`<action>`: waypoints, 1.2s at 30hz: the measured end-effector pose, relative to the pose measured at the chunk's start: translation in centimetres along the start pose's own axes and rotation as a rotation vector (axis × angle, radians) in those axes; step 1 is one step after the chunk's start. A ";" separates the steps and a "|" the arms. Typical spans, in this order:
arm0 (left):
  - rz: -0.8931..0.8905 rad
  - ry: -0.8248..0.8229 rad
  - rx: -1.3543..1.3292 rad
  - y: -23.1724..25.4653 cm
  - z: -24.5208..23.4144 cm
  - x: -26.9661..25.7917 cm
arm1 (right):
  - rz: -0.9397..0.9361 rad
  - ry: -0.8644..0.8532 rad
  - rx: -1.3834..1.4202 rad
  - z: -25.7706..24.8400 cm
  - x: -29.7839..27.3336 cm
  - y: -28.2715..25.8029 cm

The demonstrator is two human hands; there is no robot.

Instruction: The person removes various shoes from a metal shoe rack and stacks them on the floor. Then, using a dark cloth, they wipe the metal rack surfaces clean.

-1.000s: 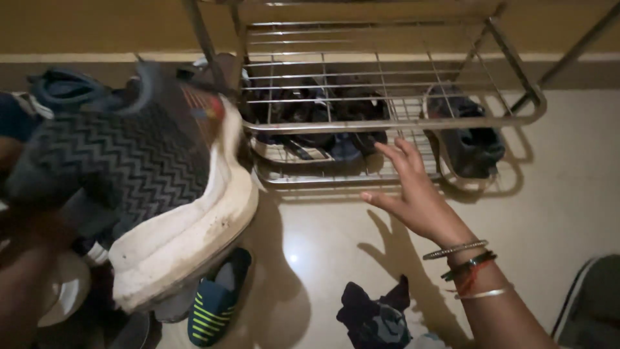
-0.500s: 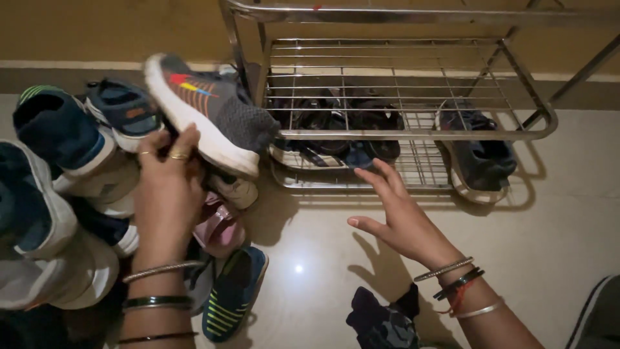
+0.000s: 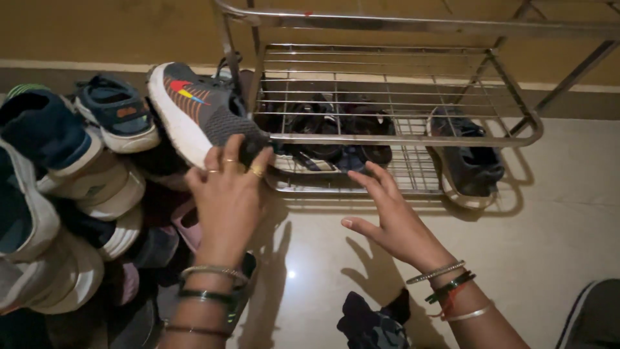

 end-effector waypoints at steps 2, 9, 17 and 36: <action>-0.044 0.049 0.100 -0.9 1.6 -0.2 | -0.014 -0.018 -0.012 0.4 -0.2 -0.5; -0.219 0.090 0.150 -8.0 4.9 0.0 | -0.226 -0.052 0.024 3.3 -2.1 -3.3; -0.311 0.088 -0.154 -8.0 3.3 1.5 | -0.051 -0.065 -0.158 3.0 -0.5 -1.4; 0.214 -0.366 -0.617 17.1 5.2 -4.6 | 0.135 0.055 -0.337 -5.7 -3.2 13.6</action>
Point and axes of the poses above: each hand's wrist, its own x-axis towards the middle knuckle, its own z-axis out of the palm, y = z × x, the point moved 4 cm from there along x, towards the middle knuckle, and after that the axes turned 7 degrees about y, right-handed, at the moved point
